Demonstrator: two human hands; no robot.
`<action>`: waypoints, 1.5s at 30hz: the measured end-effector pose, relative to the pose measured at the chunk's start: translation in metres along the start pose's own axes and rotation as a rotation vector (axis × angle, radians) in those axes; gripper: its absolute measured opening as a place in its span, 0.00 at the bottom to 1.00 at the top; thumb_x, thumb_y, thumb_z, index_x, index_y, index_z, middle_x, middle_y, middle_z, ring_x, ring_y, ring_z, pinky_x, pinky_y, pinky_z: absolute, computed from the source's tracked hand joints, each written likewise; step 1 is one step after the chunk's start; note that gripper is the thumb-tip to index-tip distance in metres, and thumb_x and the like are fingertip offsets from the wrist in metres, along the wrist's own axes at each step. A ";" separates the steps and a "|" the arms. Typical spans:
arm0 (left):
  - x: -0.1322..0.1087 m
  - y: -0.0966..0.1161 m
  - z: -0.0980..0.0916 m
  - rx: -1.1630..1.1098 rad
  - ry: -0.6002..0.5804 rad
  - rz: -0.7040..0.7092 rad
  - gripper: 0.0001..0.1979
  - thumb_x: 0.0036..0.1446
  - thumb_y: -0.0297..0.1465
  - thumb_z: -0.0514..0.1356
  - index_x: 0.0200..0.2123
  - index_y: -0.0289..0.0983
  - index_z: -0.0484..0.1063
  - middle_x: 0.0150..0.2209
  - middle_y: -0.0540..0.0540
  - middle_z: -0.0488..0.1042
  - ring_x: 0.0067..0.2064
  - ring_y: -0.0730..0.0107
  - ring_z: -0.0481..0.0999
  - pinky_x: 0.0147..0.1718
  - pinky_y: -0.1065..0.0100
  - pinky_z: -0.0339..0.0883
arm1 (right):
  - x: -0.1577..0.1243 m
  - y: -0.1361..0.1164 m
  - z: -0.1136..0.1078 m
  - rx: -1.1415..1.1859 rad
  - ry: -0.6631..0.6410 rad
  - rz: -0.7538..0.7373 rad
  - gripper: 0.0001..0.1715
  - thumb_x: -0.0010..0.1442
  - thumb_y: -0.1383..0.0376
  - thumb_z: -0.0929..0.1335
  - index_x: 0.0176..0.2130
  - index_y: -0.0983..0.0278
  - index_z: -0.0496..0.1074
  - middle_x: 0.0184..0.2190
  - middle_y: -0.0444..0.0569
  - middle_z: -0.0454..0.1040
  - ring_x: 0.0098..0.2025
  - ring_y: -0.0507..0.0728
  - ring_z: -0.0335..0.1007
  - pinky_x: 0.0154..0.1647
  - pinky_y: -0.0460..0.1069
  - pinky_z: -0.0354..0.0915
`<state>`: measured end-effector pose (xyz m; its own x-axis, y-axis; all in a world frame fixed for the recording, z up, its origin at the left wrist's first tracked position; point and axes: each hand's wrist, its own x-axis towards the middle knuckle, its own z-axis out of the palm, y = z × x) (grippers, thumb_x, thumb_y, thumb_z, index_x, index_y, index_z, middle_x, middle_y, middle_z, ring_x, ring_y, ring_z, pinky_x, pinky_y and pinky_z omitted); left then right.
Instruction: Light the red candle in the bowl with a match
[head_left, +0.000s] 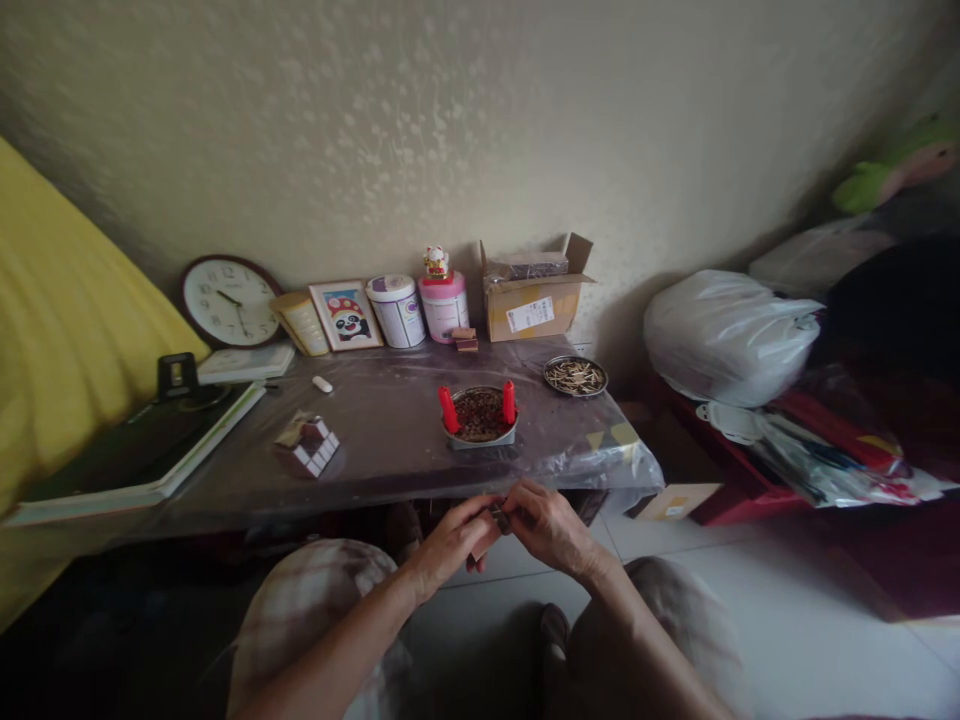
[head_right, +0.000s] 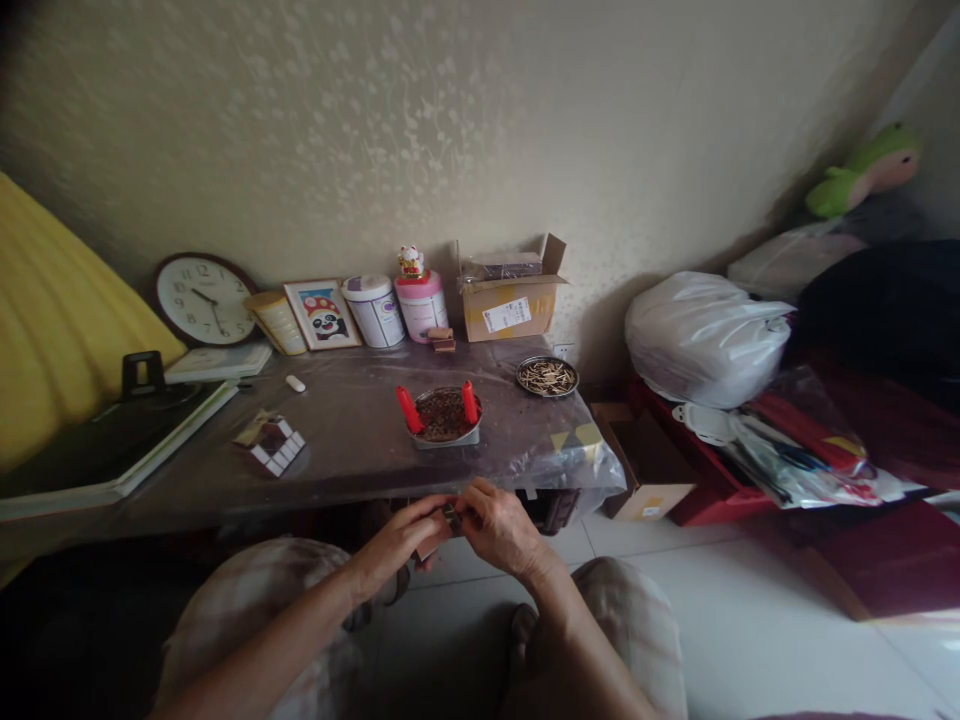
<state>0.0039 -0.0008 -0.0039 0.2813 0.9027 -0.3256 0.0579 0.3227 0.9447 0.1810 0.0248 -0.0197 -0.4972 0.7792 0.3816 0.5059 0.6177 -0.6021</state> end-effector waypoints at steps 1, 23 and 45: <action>0.000 0.001 0.001 0.005 -0.008 0.004 0.20 0.53 0.34 0.56 0.49 0.36 0.71 0.22 0.54 0.70 0.18 0.76 0.65 0.18 0.71 0.55 | 0.000 -0.001 0.000 -0.002 -0.003 -0.007 0.11 0.52 0.77 0.64 0.32 0.63 0.70 0.31 0.45 0.71 0.30 0.52 0.67 0.33 0.45 0.62; -0.002 0.003 -0.004 -0.297 -0.043 0.119 0.20 0.56 0.30 0.53 0.52 0.38 0.68 0.35 0.47 0.77 0.21 0.76 0.68 0.21 0.69 0.55 | 0.008 -0.011 -0.018 0.983 0.392 0.556 0.19 0.44 0.53 0.76 0.29 0.64 0.73 0.35 0.48 0.80 0.23 0.49 0.73 0.28 0.45 0.70; 0.002 0.007 -0.003 -0.455 0.133 0.104 0.21 0.53 0.30 0.54 0.52 0.38 0.67 0.32 0.49 0.74 0.23 0.73 0.70 0.21 0.69 0.55 | 0.002 -0.015 0.003 0.219 0.226 0.086 0.11 0.60 0.62 0.68 0.44 0.61 0.70 0.40 0.50 0.74 0.43 0.58 0.71 0.45 0.51 0.68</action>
<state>0.0018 0.0041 0.0017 0.1367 0.9559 -0.2600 -0.3972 0.2933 0.8696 0.1701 0.0166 -0.0121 -0.2775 0.8467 0.4540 0.3639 0.5300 -0.7659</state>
